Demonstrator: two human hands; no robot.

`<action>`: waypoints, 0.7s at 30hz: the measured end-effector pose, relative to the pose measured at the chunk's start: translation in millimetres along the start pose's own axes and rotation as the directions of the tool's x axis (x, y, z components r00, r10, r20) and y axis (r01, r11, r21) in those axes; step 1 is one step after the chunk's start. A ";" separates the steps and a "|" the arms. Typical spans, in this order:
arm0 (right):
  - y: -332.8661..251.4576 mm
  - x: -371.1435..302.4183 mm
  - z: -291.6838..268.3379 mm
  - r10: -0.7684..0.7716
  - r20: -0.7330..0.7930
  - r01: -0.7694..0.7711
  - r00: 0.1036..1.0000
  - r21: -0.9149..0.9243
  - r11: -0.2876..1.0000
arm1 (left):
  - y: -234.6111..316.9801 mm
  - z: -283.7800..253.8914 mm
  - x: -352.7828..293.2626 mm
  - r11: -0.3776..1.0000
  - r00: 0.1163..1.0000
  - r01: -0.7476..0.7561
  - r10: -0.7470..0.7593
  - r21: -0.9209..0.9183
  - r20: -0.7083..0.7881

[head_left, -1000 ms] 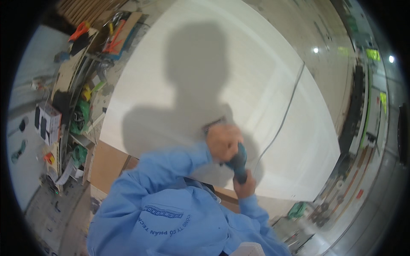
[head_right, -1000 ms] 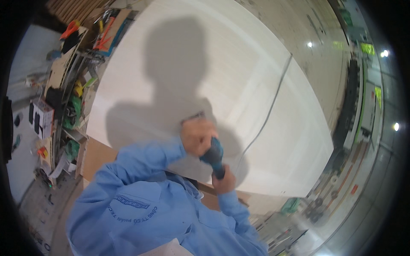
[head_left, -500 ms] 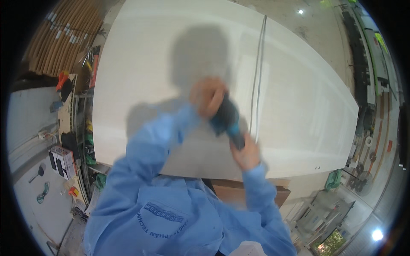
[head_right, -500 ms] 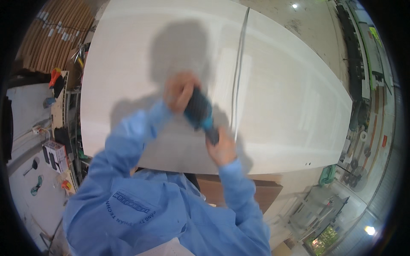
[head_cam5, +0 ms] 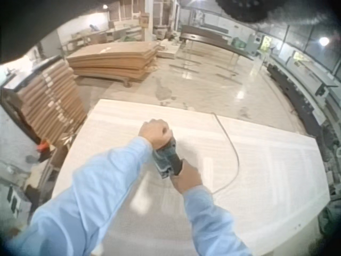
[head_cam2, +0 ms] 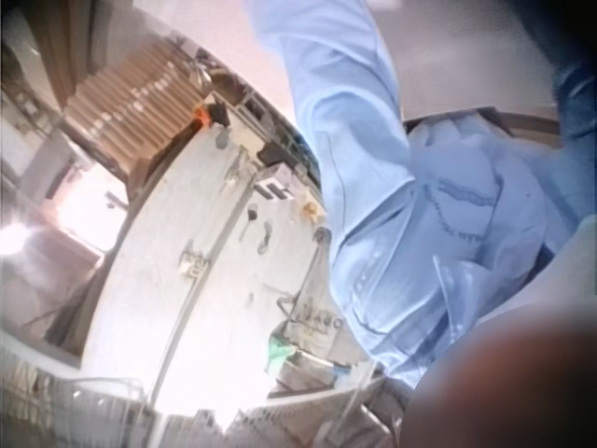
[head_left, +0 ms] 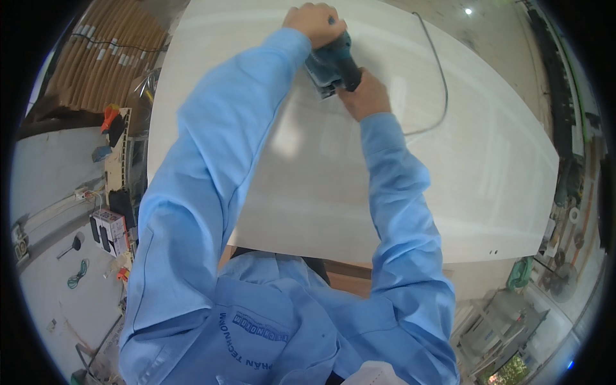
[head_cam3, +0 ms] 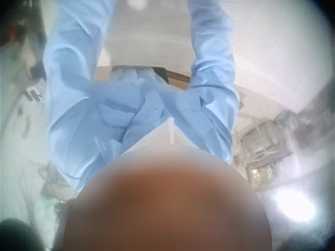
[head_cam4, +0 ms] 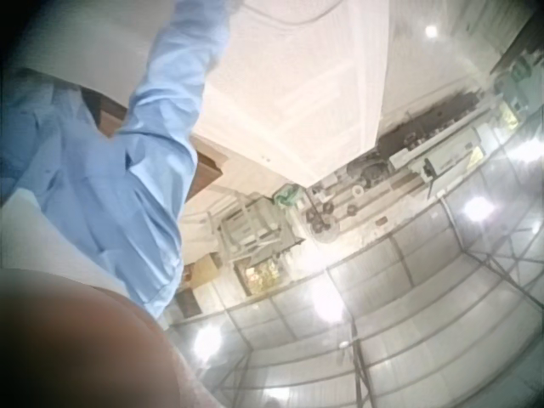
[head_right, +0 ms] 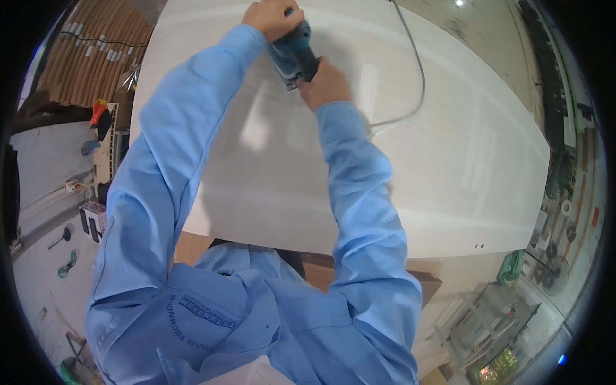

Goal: The person uses an electric sander to smooth the surface of a large white wooden panel. They move the sander across the panel in overlapping passes, covering different areas systematically.

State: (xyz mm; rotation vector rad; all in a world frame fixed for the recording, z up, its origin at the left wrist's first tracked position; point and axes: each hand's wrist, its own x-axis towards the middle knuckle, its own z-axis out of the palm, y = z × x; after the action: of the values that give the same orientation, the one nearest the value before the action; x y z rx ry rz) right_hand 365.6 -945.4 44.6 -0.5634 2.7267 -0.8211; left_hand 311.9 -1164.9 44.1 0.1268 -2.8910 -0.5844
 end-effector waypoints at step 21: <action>-145.6 54.2 103.5 -0.234 0.088 0.235 0.968 -0.006 0.972 | -163.1 -73.3 -62.2 0.992 0.894 0.109 -0.127 -0.066 -0.429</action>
State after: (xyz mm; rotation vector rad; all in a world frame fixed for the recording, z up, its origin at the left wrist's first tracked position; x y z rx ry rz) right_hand 393.8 -1129.8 37.1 -0.9169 2.6232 -0.8064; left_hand 395.0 -1334.8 35.9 0.3786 -2.4485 -0.5524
